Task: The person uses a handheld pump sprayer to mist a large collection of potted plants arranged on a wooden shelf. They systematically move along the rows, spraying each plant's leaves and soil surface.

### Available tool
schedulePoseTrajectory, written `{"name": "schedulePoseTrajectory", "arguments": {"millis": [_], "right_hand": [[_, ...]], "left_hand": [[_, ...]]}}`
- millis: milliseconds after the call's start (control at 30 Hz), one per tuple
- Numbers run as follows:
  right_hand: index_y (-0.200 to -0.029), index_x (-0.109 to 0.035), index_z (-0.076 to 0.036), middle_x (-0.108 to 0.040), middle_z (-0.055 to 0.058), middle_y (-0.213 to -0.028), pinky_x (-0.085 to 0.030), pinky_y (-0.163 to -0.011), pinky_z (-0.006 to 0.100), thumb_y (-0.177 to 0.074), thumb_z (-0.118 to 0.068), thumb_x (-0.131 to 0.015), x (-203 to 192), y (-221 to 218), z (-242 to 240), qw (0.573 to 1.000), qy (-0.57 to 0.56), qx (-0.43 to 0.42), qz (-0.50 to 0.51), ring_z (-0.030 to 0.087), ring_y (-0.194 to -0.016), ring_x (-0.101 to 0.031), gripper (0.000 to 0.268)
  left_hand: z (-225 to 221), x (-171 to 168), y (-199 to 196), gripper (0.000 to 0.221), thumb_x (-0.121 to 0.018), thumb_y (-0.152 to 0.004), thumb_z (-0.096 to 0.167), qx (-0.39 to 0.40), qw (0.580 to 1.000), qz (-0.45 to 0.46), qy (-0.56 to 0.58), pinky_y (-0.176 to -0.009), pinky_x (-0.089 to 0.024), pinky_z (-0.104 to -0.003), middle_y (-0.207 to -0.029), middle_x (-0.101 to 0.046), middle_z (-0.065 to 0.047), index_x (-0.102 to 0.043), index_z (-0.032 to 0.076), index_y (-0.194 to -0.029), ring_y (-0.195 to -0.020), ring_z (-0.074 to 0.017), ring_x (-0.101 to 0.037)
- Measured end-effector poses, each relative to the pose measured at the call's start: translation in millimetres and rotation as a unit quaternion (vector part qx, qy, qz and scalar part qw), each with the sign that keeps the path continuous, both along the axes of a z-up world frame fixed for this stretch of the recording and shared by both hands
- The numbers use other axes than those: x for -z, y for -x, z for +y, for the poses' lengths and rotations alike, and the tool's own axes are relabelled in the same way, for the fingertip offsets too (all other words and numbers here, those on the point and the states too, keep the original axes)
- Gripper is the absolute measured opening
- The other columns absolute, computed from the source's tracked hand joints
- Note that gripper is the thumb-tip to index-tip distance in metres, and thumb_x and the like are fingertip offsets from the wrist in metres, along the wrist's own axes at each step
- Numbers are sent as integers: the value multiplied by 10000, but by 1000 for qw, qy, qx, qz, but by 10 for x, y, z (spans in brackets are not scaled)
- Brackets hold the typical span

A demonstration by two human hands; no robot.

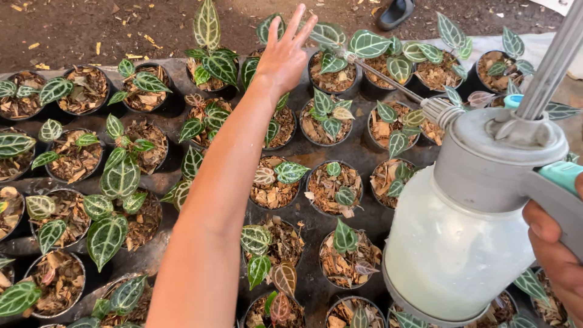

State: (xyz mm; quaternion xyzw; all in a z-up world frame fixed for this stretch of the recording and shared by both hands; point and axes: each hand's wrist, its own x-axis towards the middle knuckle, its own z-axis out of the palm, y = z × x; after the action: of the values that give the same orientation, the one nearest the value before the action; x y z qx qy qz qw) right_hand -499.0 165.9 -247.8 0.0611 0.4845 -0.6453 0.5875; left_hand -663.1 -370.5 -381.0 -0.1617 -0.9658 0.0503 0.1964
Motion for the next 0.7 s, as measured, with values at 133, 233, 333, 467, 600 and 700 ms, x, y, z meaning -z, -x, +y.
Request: {"name": "schedulePoseTrajectory", "arguments": {"millis": [133, 233, 333, 467, 600, 700], "right_hand": [[-886, -466, 26, -465, 161, -467, -412, -112, 385, -1127, -561, -375, 9, -268, 92, 965, -98, 153, 191, 252, -213, -465, 641], [-981, -489, 66, -493, 158, -477, -456, -147, 387, -1172, -541, -352, -129, -235, -103, 972, -22, 141, 185, 246, -232, -504, 651], [-1029, -463, 66, -484, 175, -445, -486, -131, 479, -1141, -587, -330, -369, -207, -350, 972, -76, 104, 196, 298, -192, -535, 675], [-1065, -429, 57, -464, 154, -456, -493, -120, 466, -1170, -549, -332, -551, -338, -750, 977, -46, 98, 185, 307, -188, -561, 623], [-1023, -479, 72, -498, 154, -504, -514, -157, 427, -1161, -525, -316, -622, -361, -1039, 988, 56, 52, 137, 302, -319, -591, 634], [-1047, -486, 85, -513, 163, -542, -524, -161, 426, -1180, -515, -315, -671, -384, -1050, 985, 60, 74, 145, 292, -313, -613, 638]], "left_hand": [[-5, -45, 169, 186, -677, -756, -39, -36, 997, -63, 27, -1180, -111, -667, -1696, -282, -34, -785, 85, -668, -1547, -327, -18], [-27, -119, 187, 252, -655, -779, -82, -21, 998, -57, 6, -1202, -75, -696, -1544, -518, -9, -801, 123, -776, -1571, -298, -62], [-71, -272, 128, 209, -661, -844, -3, 2, 996, -78, -33, -1214, -83, -684, -1265, -702, -68, -804, 121, -935, -1565, -272, -293], [-14, -473, 94, 184, -702, -900, 185, 1, 957, -130, -258, -1114, -213, -602, -1079, -743, -37, -792, 211, -1059, -1084, -212, -647], [170, -569, 212, 205, -710, -867, 230, -17, 912, -148, -383, -982, -322, -436, -1019, -791, 19, -813, 271, -1040, -937, -140, -700], [259, -545, 264, 201, -738, -841, 280, -21, 897, -138, -419, -945, -332, -426, -1037, -790, 25, -814, 274, -1027, -921, -131, -694]]}}
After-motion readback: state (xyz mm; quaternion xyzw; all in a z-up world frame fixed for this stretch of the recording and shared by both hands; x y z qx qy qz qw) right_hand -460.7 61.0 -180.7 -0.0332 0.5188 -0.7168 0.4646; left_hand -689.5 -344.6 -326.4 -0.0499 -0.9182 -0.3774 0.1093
